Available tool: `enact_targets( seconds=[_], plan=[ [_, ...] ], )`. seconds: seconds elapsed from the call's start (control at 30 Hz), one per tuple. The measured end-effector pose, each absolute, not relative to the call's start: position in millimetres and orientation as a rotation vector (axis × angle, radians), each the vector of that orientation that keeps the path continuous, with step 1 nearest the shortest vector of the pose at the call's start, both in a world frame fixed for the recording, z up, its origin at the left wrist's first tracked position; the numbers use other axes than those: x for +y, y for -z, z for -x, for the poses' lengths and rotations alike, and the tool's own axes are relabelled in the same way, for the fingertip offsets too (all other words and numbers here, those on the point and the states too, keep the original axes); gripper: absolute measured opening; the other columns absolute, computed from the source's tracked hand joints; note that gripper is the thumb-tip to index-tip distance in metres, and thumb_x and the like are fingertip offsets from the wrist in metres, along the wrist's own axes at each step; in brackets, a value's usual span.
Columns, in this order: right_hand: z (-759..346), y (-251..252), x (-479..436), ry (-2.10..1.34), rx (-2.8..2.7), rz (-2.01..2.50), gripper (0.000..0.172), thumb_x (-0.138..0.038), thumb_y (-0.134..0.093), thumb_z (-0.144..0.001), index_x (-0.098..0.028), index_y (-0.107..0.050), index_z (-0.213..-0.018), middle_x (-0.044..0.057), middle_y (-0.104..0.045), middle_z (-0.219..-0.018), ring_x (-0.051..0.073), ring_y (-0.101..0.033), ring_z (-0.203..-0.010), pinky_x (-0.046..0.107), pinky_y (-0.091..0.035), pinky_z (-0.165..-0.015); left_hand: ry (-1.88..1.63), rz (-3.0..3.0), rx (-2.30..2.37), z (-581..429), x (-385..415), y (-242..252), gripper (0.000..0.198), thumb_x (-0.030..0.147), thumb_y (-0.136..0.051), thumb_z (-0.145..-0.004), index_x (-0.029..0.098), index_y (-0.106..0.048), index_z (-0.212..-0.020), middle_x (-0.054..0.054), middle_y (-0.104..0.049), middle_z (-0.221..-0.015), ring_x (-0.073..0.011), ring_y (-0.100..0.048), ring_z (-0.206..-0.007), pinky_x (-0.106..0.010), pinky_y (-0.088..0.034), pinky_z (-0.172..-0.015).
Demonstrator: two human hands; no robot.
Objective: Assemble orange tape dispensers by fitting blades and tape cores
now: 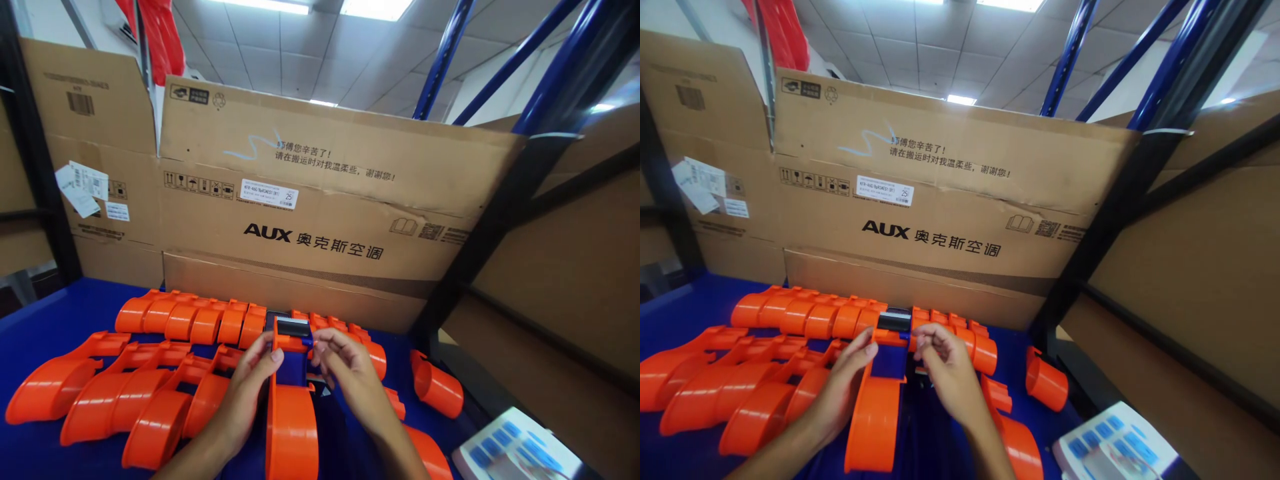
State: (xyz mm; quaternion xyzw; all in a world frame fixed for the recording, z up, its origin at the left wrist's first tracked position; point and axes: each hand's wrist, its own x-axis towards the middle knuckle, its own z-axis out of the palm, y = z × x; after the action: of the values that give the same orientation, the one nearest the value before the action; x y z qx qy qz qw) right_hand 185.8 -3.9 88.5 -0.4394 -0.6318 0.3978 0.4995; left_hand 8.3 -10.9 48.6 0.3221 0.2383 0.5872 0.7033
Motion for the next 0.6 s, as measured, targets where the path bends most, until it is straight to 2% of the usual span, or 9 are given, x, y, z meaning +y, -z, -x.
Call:
enact_targets(
  seconds=[0.13, 0.27, 0.43, 0.5, 0.6],
  plan=[
    [-184.3, -84.9, -11.6, -1.065, -1.595, 1.094, 0.034, -0.054, -0.067, -0.087, -0.02, -0.063, -0.084, -0.004, -0.052, -0.061, 0.01, -0.043, -0.051, 0.022, -0.035, -0.047, -1.296, -0.845, 0.499, -8.5, -10.3, -44.7, 0.038, 0.038, -0.08, -0.08, 0.021, -0.073, -0.114, -0.008, -0.079, -0.111, -0.0303, -0.07, -0.11, -0.038, -0.053, -0.094],
    [-177.5, -80.1, -17.4, -1.072, -1.553, 1.135, 0.026, -0.045, -0.067, -0.087, -0.02, -0.061, -0.089, -0.006, -0.05, -0.059, 0.01, -0.042, -0.048, 0.021, -0.035, -0.045, -1.402, -0.954, 0.594, -8.4, -7.7, -43.9, 0.034, 0.037, -0.079, -0.082, 0.022, -0.073, -0.112, -0.008, -0.076, -0.119, -0.0278, -0.067, -0.114, -0.036, -0.049, -0.101],
    [-169.5, -71.3, -16.9, -0.919, -1.572, 1.145, 0.008, -0.026, -0.062, -0.082, -0.02, -0.06, -0.078, -0.006, -0.05, -0.06, 0.01, -0.043, -0.052, 0.021, -0.037, -0.049, -1.482, -1.067, 0.697, -8.9, -5.6, -45.4, 0.039, 0.037, -0.079, -0.082, 0.021, -0.073, -0.117, -0.009, -0.077, -0.116, -0.0275, -0.069, -0.108, -0.036, -0.051, -0.098],
    [-168.0, -70.1, -16.2, -0.839, -1.585, 1.141, 0.007, -0.022, -0.061, -0.077, -0.02, -0.058, -0.071, -0.005, -0.048, -0.061, 0.011, -0.043, -0.055, 0.021, -0.037, -0.051, -1.493, -1.063, 0.721, -9.1, -6.0, -45.6, 0.042, 0.037, -0.08, -0.08, 0.02, -0.073, -0.118, -0.01, -0.078, -0.111, -0.0277, -0.071, -0.104, -0.037, -0.053, -0.096],
    [-167.5, -69.2, -15.5, -0.784, -1.602, 1.148, 0.009, -0.021, -0.058, -0.078, -0.019, -0.058, -0.07, -0.004, -0.047, -0.061, 0.012, -0.043, -0.056, 0.021, -0.036, -0.052, -1.498, -1.068, 0.74, -8.8, -7.0, -45.6, 0.044, 0.036, -0.082, -0.078, 0.02, -0.074, -0.117, -0.01, -0.079, -0.109, -0.0284, -0.072, -0.105, -0.038, -0.054, -0.096]
  ],
)
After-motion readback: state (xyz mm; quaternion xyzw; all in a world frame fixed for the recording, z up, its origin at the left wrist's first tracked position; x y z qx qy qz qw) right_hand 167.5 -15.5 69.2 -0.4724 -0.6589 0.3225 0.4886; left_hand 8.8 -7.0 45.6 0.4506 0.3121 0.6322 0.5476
